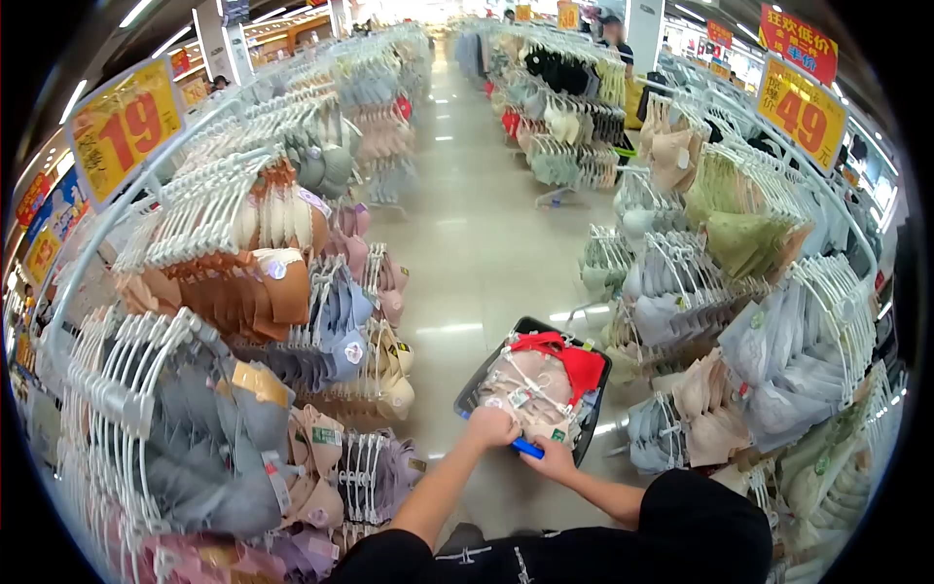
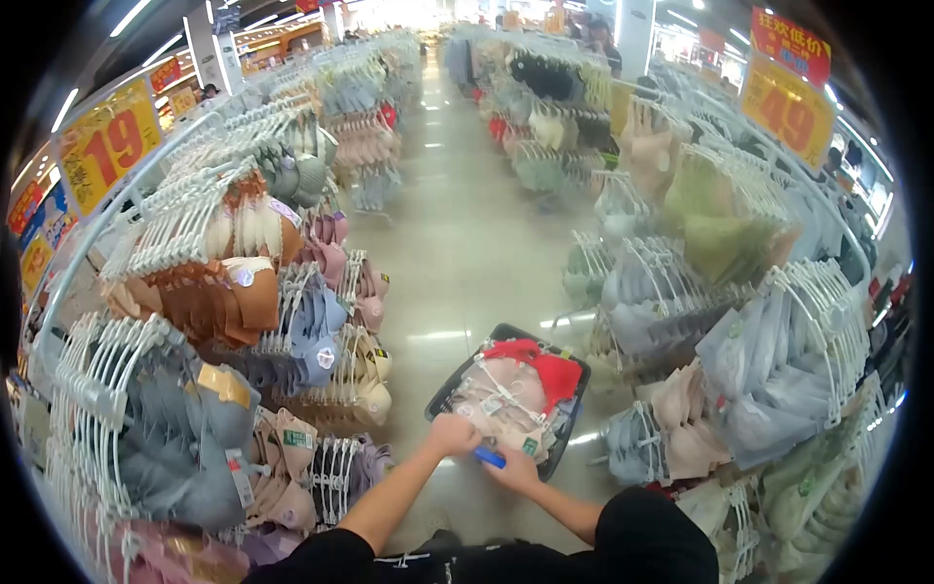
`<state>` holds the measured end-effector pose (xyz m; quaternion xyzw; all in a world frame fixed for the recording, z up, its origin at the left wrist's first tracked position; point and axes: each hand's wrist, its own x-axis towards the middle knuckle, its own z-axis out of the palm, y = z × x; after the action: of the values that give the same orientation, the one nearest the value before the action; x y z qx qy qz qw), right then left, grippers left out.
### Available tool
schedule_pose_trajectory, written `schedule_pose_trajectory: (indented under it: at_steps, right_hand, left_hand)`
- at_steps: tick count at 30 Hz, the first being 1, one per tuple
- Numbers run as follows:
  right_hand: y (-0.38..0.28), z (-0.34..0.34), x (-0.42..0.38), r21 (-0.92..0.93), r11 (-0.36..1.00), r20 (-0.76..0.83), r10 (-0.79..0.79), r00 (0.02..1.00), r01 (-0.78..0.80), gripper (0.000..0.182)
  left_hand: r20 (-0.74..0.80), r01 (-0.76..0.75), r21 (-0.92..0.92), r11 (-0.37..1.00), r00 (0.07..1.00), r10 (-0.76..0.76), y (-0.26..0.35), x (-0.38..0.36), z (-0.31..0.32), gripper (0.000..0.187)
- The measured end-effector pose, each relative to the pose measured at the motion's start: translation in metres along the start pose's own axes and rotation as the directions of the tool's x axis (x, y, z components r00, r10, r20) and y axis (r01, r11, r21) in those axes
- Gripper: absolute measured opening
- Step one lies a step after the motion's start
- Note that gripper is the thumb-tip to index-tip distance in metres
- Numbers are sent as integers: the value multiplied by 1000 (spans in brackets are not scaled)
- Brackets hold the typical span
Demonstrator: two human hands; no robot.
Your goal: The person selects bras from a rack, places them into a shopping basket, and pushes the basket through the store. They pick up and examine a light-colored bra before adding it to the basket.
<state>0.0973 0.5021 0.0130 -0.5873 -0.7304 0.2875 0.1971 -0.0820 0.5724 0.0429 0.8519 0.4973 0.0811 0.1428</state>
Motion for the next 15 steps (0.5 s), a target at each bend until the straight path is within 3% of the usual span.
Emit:
schedule_pose_trajectory:
  at_steps: [5, 11, 14, 15]
  right_hand:
    - [-16, 1, 44, 79, 997, -132, 37, 991, -27, 33]
    - [-29, 17, 107, 191, 958, -149, 244, 958, -214, 31]
    - [-31, 33, 143, 327, 926, -215, 266, 940, -188, 31]
    - [-34, 35, 157, 396, 888, -168, 321, 932, -234, 30]
  left_hand:
    - [24, -142, 0, 990, 990, 142, -41, 53, -5, 39]
    - [70, -356, -31, 934, 931, 357, -91, 124, -20, 31]
    - [163, -422, -32, 906, 892, 421, -118, 160, -28, 30]
    - [195, -448, -10, 894, 876, 441, -127, 177, -36, 29]
